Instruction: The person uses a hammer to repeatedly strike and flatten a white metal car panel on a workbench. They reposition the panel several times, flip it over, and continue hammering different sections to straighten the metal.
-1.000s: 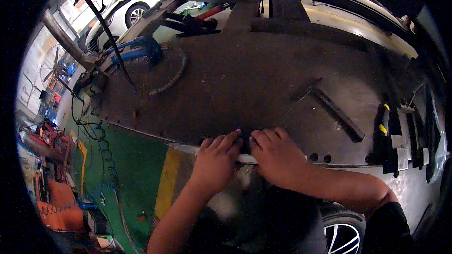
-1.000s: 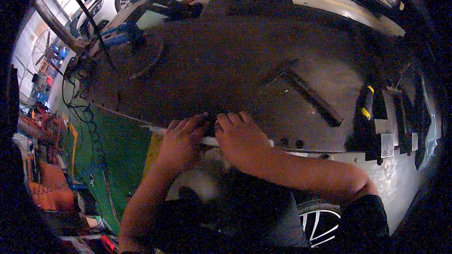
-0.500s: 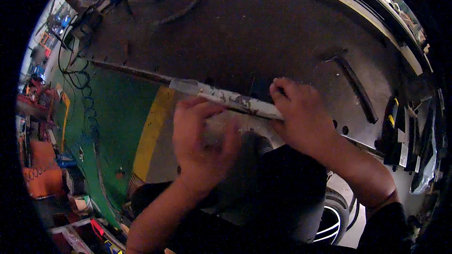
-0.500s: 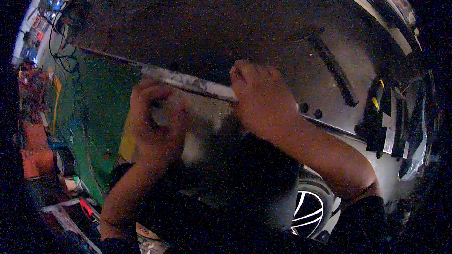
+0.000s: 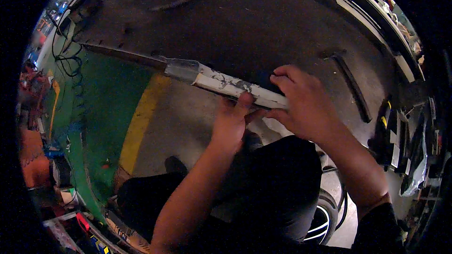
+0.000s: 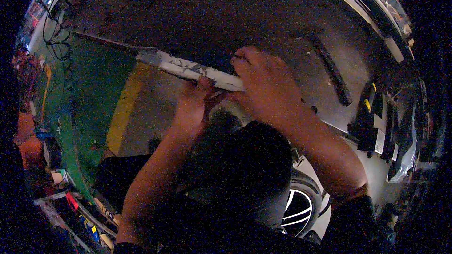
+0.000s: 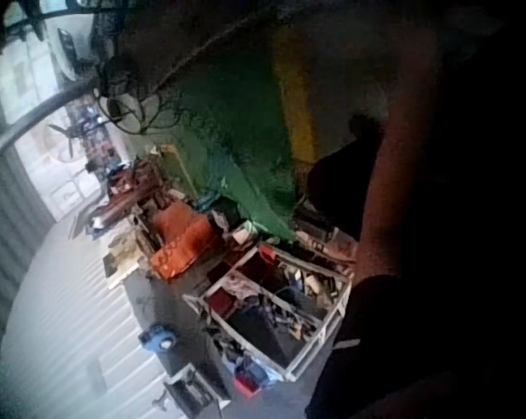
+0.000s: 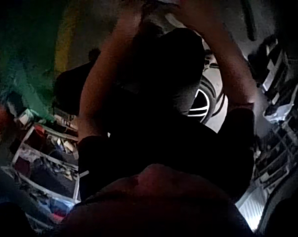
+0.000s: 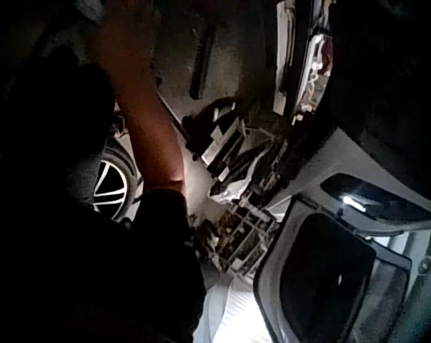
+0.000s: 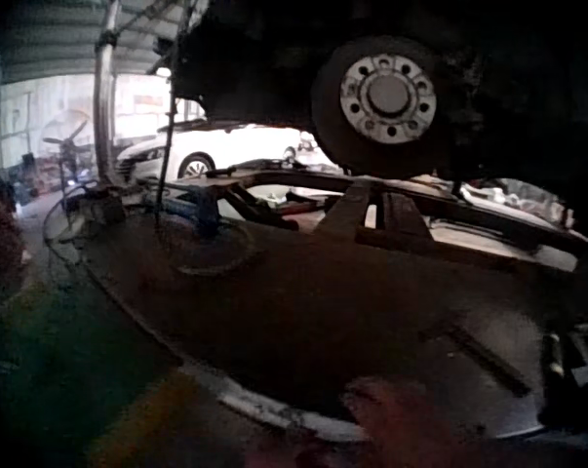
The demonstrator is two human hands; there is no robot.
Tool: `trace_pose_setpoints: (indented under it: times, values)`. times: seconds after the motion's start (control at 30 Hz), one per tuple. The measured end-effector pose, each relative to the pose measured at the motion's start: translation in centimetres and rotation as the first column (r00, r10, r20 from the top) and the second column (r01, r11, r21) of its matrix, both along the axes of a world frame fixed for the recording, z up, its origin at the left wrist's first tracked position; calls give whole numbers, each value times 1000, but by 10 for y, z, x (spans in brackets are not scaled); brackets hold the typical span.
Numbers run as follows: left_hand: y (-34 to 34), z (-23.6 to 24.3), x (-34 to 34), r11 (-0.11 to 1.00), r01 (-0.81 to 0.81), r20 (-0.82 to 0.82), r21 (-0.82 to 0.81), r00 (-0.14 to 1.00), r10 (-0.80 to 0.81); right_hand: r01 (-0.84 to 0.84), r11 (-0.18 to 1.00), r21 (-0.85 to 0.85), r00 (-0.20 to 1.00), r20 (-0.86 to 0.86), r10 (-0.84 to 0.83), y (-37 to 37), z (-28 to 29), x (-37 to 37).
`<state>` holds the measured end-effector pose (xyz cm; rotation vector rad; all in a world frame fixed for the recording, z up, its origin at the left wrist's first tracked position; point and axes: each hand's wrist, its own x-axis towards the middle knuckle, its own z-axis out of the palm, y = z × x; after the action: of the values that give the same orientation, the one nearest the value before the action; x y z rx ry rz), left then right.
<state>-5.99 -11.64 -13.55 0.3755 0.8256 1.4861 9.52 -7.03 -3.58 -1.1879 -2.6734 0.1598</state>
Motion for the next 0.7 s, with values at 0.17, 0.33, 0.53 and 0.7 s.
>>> trace_pose_setpoints:
  times: [0.17, 0.33, 0.53, 0.7]
  values:
    - [2, 11, -1, 995, 2, 58, -98, 998, 4, 11, 996, 93, 1000, 27, -14, -4, -8, -4]
    - [4, 22, -8, 991, 56, 152, -118, 988, -38, -9, 992, 124, 997, 84, -2, -5, -8, -5]
    - [9, -5, -27, 1000, 29, 377, 4, 926, -28, -3, 994, 111, 996, 90, -7, -6, -2, -6]
    - [11, 2, -29, 999, -35, 205, -25, 978, 39, 9, 997, 81, 995, 95, -17, -5, 4, -8]
